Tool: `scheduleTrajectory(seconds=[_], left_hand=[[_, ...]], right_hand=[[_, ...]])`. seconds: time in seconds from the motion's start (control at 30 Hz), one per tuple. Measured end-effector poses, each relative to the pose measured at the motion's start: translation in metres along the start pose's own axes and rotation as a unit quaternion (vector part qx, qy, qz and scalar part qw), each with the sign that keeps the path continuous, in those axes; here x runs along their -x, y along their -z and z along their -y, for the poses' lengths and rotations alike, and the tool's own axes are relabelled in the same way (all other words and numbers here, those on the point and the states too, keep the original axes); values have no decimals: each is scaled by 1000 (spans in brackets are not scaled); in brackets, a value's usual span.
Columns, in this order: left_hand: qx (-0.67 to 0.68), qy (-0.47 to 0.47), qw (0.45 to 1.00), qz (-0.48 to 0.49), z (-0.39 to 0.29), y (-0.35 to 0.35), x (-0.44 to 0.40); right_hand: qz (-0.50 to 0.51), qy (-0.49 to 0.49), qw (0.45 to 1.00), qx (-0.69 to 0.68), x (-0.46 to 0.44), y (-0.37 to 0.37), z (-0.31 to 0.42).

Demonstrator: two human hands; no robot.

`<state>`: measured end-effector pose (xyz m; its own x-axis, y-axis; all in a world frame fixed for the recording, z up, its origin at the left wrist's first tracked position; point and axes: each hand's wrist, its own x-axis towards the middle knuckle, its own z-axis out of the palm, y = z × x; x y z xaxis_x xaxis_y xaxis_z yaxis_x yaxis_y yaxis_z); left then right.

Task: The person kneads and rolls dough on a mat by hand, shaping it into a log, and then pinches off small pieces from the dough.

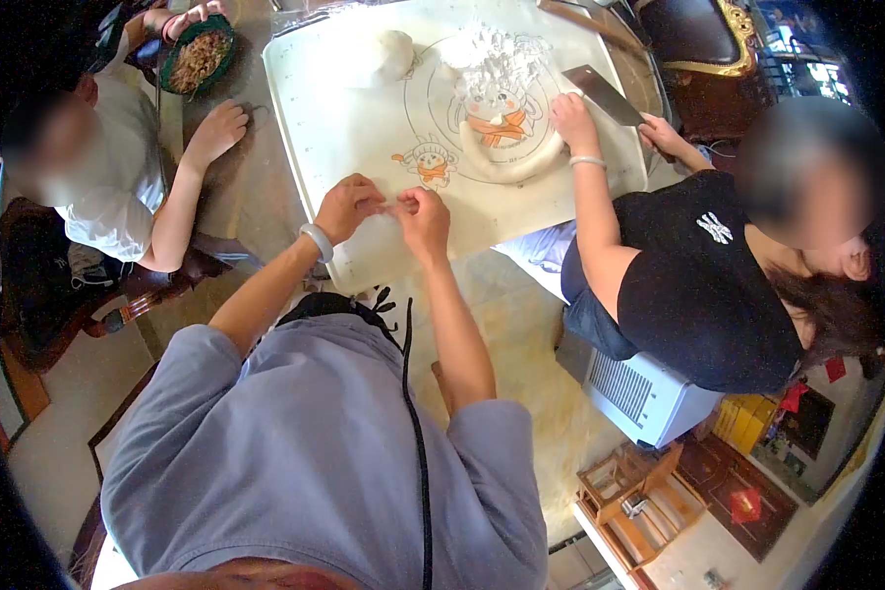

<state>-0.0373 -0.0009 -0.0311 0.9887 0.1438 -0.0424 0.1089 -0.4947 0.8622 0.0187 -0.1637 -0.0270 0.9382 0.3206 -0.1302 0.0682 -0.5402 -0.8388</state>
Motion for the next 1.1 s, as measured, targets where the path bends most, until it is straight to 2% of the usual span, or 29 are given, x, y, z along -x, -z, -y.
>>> scheduleTrajectory(seconds=[0.13, 0.23, 0.27, 0.37, 0.53, 0.73, 0.83, 0.93, 1.1], left_hand=[[-10, -21, 999, 22, -2, 1, 5], [-35, -64, 997, -2, -2, 1, 13], [-40, -79, 996, -15, -1, 0, 17], [-25, -83, 996, -23, -1, -6, 25], [-32, -83, 993, -74, -2, -11, 32], [-45, -84, 989, -113, -2, -22, 46], [-52, -84, 988, -118, -1, -25, 47], [-62, -90, 986, -124, -5, -21, 47], [-59, -90, 985, -133, -7, -25, 53]], right_hand=[[-14, 57, 994, 91, 2, -3, -2], [-11, 37, 999, -16, 9, 4, -1], [-14, 26, 1000, 9, 14, 5, -1], [-17, 5, 998, 67, 28, 4, -3], [-41, 41, 997, 46, 36, 4, -6], [-69, 98, 983, 139, 72, -9, -6], [-39, 82, 985, 149, 72, -8, 1], [-66, 84, 987, 119, 75, -7, -1], [-50, 53, 987, 141, 79, -15, 4]])
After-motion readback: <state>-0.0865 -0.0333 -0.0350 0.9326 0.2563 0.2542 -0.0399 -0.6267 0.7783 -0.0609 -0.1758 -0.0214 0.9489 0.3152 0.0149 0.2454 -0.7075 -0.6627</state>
